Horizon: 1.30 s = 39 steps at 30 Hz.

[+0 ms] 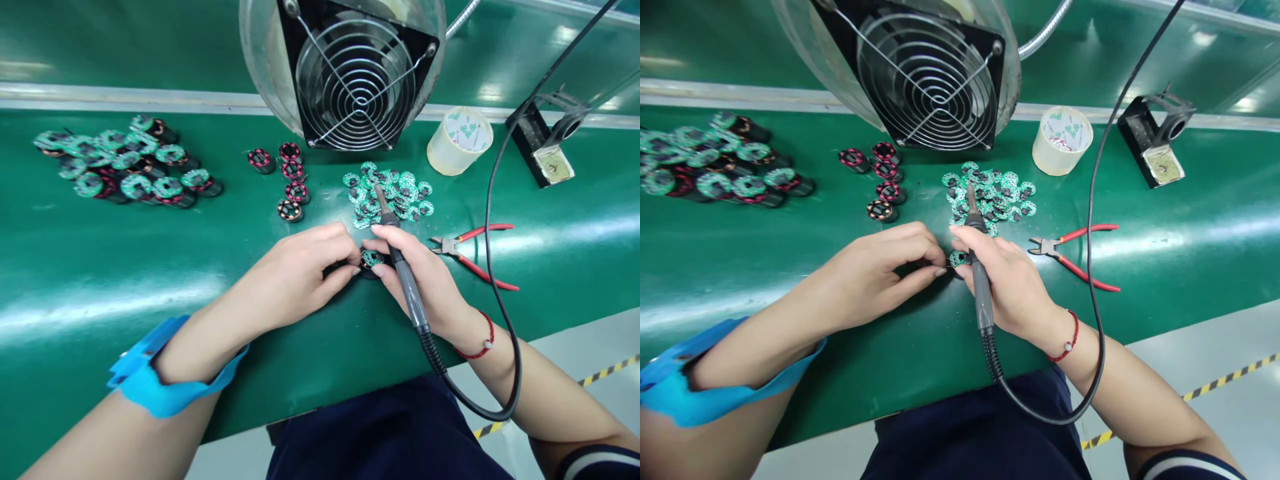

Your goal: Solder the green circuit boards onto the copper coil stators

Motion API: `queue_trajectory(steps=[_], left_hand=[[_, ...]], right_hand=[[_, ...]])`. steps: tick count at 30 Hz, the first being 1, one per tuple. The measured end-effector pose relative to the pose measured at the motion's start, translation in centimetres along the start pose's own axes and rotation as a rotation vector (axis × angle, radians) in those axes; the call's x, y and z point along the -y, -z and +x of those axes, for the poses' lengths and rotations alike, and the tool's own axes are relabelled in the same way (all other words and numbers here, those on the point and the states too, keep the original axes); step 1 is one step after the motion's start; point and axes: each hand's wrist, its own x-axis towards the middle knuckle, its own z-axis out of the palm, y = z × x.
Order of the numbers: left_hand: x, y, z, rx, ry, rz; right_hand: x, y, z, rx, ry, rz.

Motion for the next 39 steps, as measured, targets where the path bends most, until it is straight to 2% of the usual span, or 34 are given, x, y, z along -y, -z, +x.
queue_trajectory(steps=[8, 13, 18, 21, 28, 31, 39], left_hand=[[-1.5, 0.4, -0.1, 0.049, 0.027, -0.184], [-0.6, 0.7, -0.1, -0.023, 0.060, -0.187], [0.0, -0.1, 0.0, 0.022, 0.046, -0.138], [-0.3, -0.6, 0.2, -0.008, 0.061, -0.151], [-0.7, -1.0, 0.6, -0.070, 0.193, -0.285], [-0.6, -1.2, 0.6, -0.085, 0.237, -0.349], [-0.6, -1.2, 0.6, -0.089, 0.347, -0.389]], right_hand=[[-0.1, -0.1, -0.1, 0.006, 0.033, -0.051], [-0.1, 0.0, -0.1, 0.016, 0.045, -0.098], [0.0, 0.0, -0.1, 0.026, 0.032, -0.108], [0.1, 0.1, 0.0, 0.029, 0.024, -0.095], [0.3, 0.4, 0.0, -0.041, 0.163, -0.099], [0.3, 0.6, -0.2, -0.011, 0.220, -0.153], [0.0, 0.7, -0.5, -0.038, 0.190, -0.206]])
